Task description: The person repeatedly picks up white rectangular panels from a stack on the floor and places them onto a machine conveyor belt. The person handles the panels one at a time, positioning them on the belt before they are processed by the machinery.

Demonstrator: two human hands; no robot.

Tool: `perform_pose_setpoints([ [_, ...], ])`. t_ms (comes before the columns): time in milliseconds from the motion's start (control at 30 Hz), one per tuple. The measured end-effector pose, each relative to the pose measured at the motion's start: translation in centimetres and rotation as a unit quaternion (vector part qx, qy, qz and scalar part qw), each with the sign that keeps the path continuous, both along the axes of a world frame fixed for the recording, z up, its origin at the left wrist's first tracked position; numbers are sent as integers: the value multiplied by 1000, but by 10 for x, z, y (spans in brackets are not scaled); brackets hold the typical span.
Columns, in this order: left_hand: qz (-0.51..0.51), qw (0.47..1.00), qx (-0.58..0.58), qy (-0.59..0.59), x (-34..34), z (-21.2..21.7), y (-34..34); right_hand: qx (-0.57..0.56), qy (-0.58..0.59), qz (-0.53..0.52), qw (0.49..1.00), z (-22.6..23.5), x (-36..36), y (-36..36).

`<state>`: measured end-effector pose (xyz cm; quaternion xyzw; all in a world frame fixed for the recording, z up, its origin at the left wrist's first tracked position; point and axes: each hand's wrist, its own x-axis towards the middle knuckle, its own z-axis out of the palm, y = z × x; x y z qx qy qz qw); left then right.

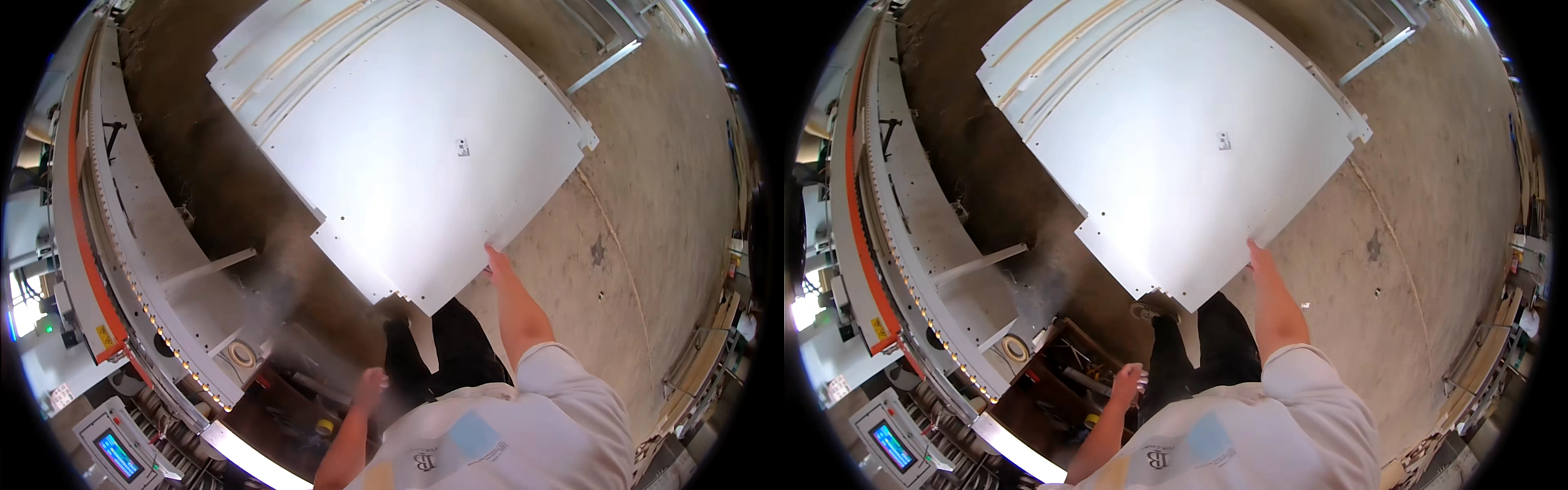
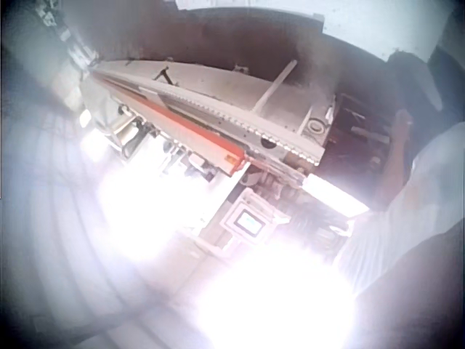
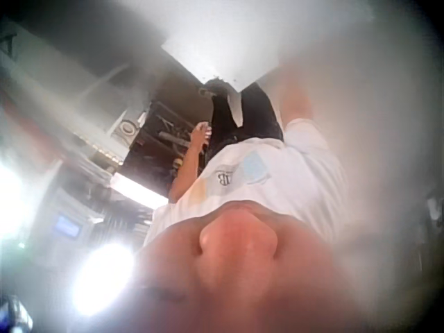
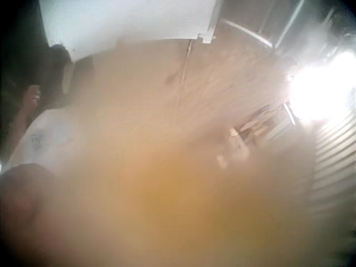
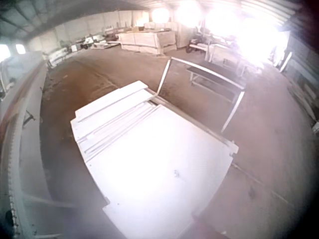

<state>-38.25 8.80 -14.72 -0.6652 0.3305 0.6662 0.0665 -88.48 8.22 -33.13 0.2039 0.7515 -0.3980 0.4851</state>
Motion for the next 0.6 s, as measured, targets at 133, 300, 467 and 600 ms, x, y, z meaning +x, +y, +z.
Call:
perform_pose_setpoints([
  [133, -11, 999, -44, 6, -31, -23, -48, -11, -16, -30, 999, 17, -1, -1],
  [300, -4, 998, -61, 17, -81, -67, -121, -35, 1, 37, 999, 5, 10, 22],
  [467, 166, 985, 42, 14, -115, -108, -154, -126, -44, 15, 991, 75, 55, -1],
  [600, 362, 927, 13, 98, -143, -91, -157, -150, -58, 26, 987, 96, 84, -16],
])
